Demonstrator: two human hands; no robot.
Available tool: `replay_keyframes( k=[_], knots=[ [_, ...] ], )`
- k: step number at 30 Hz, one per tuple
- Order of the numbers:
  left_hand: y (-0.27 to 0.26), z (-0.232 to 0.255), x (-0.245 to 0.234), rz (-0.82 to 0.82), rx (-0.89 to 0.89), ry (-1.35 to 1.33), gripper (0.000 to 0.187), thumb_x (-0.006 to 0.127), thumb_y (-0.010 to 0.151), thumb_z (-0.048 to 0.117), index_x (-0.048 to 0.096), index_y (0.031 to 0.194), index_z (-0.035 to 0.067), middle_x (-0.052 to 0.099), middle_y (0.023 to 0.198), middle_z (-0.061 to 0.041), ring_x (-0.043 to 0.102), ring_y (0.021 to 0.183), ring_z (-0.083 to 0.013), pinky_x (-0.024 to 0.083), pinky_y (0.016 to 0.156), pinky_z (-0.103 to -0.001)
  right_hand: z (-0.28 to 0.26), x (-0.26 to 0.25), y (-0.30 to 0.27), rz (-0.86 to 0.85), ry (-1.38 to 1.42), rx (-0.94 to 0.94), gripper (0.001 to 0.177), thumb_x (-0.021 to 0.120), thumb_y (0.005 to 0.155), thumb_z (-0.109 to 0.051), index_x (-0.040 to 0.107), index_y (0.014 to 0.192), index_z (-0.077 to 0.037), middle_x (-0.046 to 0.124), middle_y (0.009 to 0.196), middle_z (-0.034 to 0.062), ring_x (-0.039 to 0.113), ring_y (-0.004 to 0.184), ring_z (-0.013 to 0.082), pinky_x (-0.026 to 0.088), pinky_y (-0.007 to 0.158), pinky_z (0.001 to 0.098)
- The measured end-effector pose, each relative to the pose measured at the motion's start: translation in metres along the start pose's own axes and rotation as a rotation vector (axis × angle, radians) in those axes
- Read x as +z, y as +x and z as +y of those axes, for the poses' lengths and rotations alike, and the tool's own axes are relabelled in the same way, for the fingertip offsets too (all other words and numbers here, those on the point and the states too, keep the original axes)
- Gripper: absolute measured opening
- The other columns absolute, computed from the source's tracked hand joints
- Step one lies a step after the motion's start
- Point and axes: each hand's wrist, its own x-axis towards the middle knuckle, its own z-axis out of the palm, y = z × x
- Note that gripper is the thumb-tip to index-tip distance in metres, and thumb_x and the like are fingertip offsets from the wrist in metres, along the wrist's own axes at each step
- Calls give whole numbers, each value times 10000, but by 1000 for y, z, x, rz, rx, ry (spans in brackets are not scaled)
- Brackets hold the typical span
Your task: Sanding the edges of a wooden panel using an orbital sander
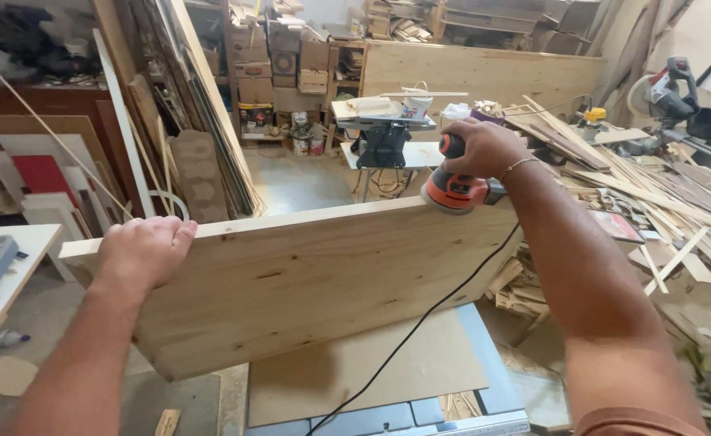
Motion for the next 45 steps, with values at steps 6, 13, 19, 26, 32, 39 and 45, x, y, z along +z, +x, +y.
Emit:
replay_keyframes(
  k=[6,13,19,26,32,39,45],
  knots=[
    [-15,-33,-11,-7,-9,4,605,200,1066,547,716,1120,235,720,1276,-16,669,1183,-289,488,990,-470,-41,-4,-4,-6,2,-18,667,680,772,-443,579,1406,-264,617,1353,14,653,1071,320,532,820,476],
    [-22,-61,-12,31,-3,-9,623,202,1071,556,717,1106,208,731,1236,-31,685,1134,-278,517,945,-465,-89,-10,-11,4,35,-65,654,701,763,-392,596,1394,-254,633,1340,30,621,1123,305,535,826,466],
    [0,-91,39,282,32,-98,618,229,1038,610,695,919,220,732,990,-73,698,1055,-302,552,965,-422,-118,0,-7,100,17,-151,655,785,759,-405,624,1385,-294,691,1199,34,679,1117,310,526,986,456],
    [-3,-92,51,381,65,-166,531,308,993,575,671,898,199,689,932,-99,692,999,-321,572,922,-424,-138,15,8,124,-16,-208,710,773,719,-502,597,1387,-344,671,1240,0,666,1143,322,526,1006,487],
    [-14,-92,38,421,86,-199,520,350,996,604,666,877,207,668,938,-77,697,987,-303,581,898,-393,-175,4,-3,136,2,-275,695,779,714,-510,608,1362,-326,673,1217,9,657,1154,342,516,1016,511],
    [-19,-102,42,376,-35,-570,502,537,888,707,692,864,230,648,987,-45,693,969,-316,564,849,-433,-211,4,-4,139,20,-326,690,788,721,-495,598,1361,-322,666,1208,13,653,1154,336,510,1019,511],
    [-23,-109,66,227,-229,-1083,398,679,850,675,721,973,298,699,924,-29,681,961,-280,533,846,-408,-240,3,-6,148,62,-397,689,790,715,-474,598,1352,-298,667,1209,36,652,1143,377,517,1005,542]
  ],
)
